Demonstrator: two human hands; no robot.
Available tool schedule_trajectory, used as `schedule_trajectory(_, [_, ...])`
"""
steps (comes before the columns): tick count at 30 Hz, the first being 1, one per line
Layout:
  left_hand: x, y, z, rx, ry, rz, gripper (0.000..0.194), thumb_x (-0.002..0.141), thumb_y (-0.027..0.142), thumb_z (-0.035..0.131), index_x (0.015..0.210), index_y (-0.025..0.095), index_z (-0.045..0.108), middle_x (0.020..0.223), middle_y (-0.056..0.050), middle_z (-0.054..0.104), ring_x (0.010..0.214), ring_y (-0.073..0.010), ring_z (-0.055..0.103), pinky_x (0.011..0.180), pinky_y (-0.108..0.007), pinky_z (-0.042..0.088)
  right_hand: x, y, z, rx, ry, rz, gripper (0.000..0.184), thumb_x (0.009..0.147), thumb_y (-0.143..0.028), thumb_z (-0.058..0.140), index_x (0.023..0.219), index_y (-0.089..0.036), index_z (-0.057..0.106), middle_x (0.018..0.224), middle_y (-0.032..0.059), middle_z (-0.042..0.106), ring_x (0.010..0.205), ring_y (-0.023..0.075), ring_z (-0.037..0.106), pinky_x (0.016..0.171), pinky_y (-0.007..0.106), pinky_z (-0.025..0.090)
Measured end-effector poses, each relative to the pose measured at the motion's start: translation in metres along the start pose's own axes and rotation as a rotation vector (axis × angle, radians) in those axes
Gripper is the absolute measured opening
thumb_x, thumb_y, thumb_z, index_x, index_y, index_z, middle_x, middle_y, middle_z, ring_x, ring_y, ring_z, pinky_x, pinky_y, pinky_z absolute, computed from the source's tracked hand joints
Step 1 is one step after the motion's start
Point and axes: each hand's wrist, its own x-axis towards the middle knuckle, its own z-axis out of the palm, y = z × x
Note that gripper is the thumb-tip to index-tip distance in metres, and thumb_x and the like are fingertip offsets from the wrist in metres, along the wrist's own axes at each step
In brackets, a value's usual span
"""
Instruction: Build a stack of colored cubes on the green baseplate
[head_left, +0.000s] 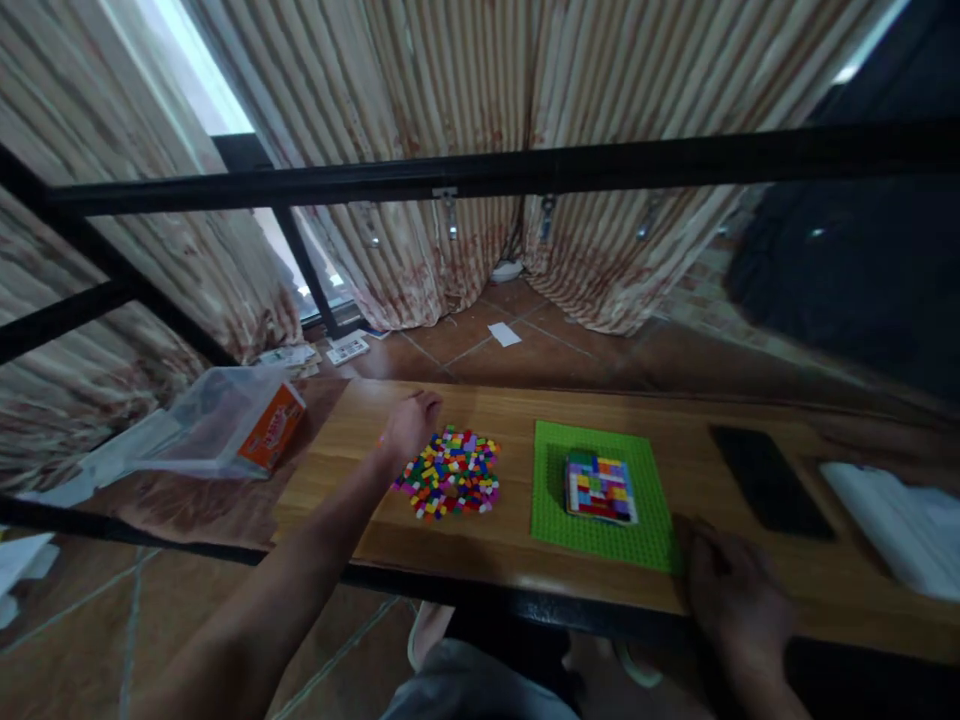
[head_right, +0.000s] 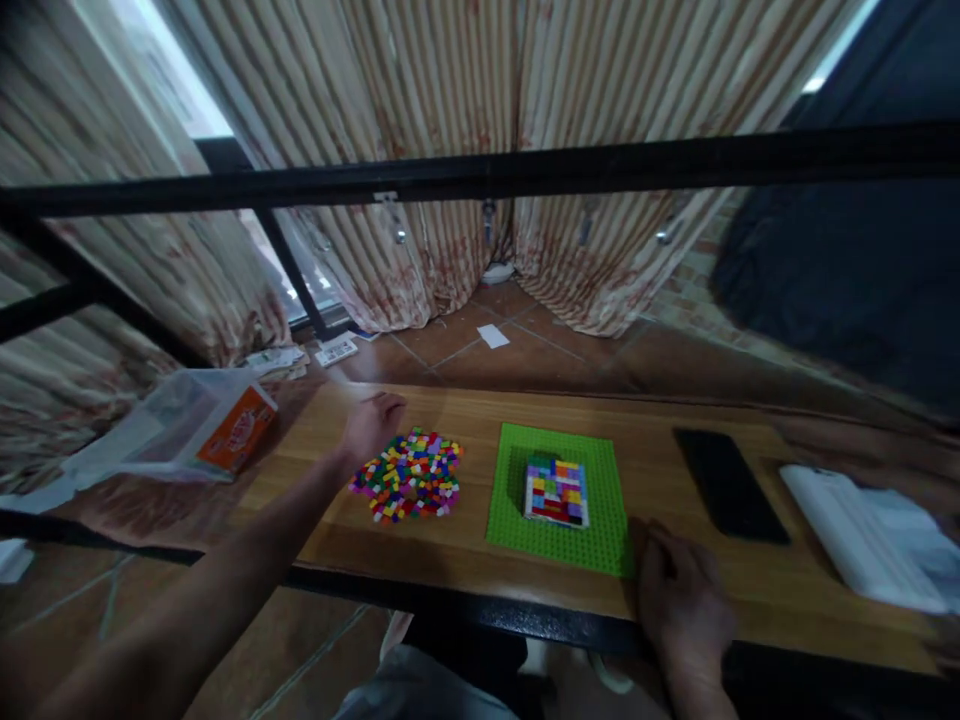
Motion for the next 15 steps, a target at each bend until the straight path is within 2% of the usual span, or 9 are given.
schedule_trajectory(1, [-0.006, 0.012, 0.001, -0.112, 0.008, 0.054, 0.025, 0.092, 0.020, 0.048, 0.094, 0.019, 0.072, 0.099, -0.008, 0.073, 0.092, -0.0201, 0.068, 0.088, -0.030, 0.051, 0.000, -0.006, -0.001, -0.043, 0.004, 0.045, 0.038, 0.091, -0.045, 0.044, 0.097, -0.019, 0.071, 0.098, 0.0146, 0.067, 0.082, 0.0296, 0.063, 0.062, 0.037, 0.042])
schedule_trajectory(3, [-0.022, 0.040, 0.009, -0.337, -0.048, 0.125, 0.022, 0.092, 0.023, 0.051, 0.093, 0.020, 0.072, 0.093, -0.006, 0.073, 0.086, -0.0178, 0.068, 0.083, -0.028, 0.053, 0.000, -0.013, -0.003, -0.059, 0.003, 0.060, 0.039, 0.091, -0.044, 0.044, 0.097, -0.019, 0.072, 0.098, 0.0128, 0.069, 0.082, 0.0265, 0.063, 0.063, 0.036, 0.044])
schedule_trajectory(5, [-0.040, 0.070, 0.021, -0.542, -0.152, 0.129, 0.020, 0.091, 0.023, 0.053, 0.092, 0.021, 0.072, 0.088, -0.004, 0.074, 0.081, -0.0166, 0.069, 0.077, -0.027, 0.055, 0.001, -0.017, -0.003, -0.040, 0.023, 0.055, 0.038, 0.092, -0.044, 0.044, 0.095, -0.018, 0.072, 0.098, 0.0116, 0.069, 0.084, 0.0245, 0.064, 0.067, 0.034, 0.046])
schedule_trajectory(8, [-0.061, 0.109, 0.041, -0.757, -0.286, 0.112, 0.014, 0.087, 0.020, 0.059, 0.092, 0.020, 0.071, 0.088, -0.003, 0.075, 0.083, -0.0169, 0.070, 0.078, -0.028, 0.058, 0.002, -0.017, -0.003, -0.009, 0.052, 0.054, 0.039, 0.093, -0.043, 0.043, 0.094, -0.018, 0.072, 0.097, 0.0110, 0.070, 0.085, 0.0226, 0.064, 0.070, 0.032, 0.047])
schedule_trajectory(11, [-0.070, 0.135, 0.054, -0.818, -0.354, 0.107, 0.017, 0.084, 0.015, 0.061, 0.095, 0.019, 0.072, 0.094, -0.004, 0.076, 0.086, -0.0168, 0.072, 0.079, -0.028, 0.059, 0.002, -0.018, -0.002, 0.007, 0.058, 0.052, 0.038, 0.093, -0.042, 0.043, 0.094, -0.018, 0.072, 0.098, 0.0103, 0.070, 0.084, 0.0210, 0.064, 0.069, 0.031, 0.047])
schedule_trajectory(15, [-0.069, 0.154, 0.059, -0.708, -0.307, 0.190, 0.019, 0.087, 0.013, 0.057, 0.095, 0.022, 0.072, 0.098, -0.002, 0.075, 0.088, -0.0166, 0.071, 0.083, -0.029, 0.057, 0.002, -0.020, -0.002, 0.015, 0.061, 0.082, 0.037, 0.093, -0.041, 0.044, 0.095, -0.018, 0.073, 0.098, 0.0095, 0.070, 0.082, 0.0201, 0.064, 0.067, 0.030, 0.045])
